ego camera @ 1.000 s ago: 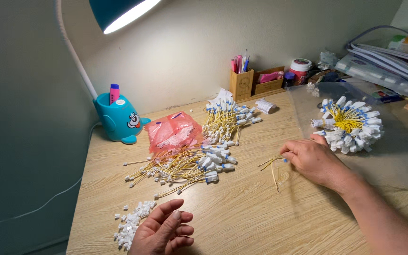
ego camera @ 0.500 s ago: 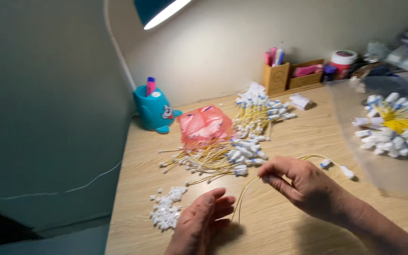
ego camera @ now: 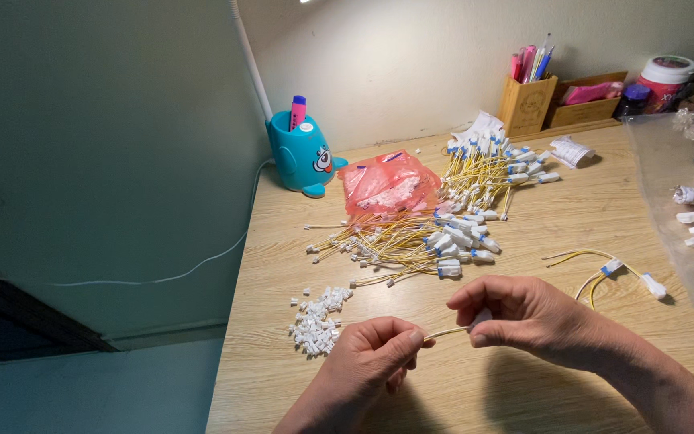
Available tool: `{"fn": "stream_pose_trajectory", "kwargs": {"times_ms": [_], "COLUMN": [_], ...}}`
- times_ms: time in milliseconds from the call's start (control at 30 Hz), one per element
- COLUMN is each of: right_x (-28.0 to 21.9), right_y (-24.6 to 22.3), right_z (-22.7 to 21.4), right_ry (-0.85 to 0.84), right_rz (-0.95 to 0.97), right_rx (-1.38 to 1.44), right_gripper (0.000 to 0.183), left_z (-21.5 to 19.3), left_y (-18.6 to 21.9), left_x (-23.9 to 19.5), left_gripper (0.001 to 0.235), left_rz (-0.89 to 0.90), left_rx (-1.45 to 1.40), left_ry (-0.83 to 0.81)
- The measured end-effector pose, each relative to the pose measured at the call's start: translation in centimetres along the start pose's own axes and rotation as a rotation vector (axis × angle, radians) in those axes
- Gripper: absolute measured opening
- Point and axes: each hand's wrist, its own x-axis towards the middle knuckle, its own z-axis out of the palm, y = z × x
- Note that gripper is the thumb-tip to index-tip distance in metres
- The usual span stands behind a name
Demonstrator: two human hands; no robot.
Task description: The person repeatedly picks up small white plastic connectors and yellow wires from a wooden desk. They insert the wire ends into the connectors by hand and place the assembled units onto a growing pile on the table.
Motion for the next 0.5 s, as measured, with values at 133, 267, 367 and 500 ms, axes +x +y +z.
{"fn": "stream_pose_trajectory", "kwargs": {"times_ms": [133,267,367,500], "right_x": [-0.6,-0.7,-0.3,0.0], "right_y": [-0.7,-1.7,-2.4,-4.0], "right_z": [-0.4,0.0,0.5,0.9], "right_ry": [0.021,0.089,0.217,0.45], "right_rz": [-0.015,-0.002,0.097,0.311], "right_rx": [0.059,0.247,0.32,0.323], "right_gripper": [0.048,0.037,0.035,0.034], "left_z": [0.2,-0.1,-0.2,-0.5], "left_y": [1.2,1.3,1.7,2.2], "left_x": [-0.7,-0.7,-0.8,-0.7], "left_gripper": [0.015,0.011,0.008,0.008], "left_rz": [-0.026,-0.001,-0.02,-0.073], "left_rx": [0.253,0.219,0.273,0.304], "left_ry": [0.055,0.039,0.091,0.199]}}
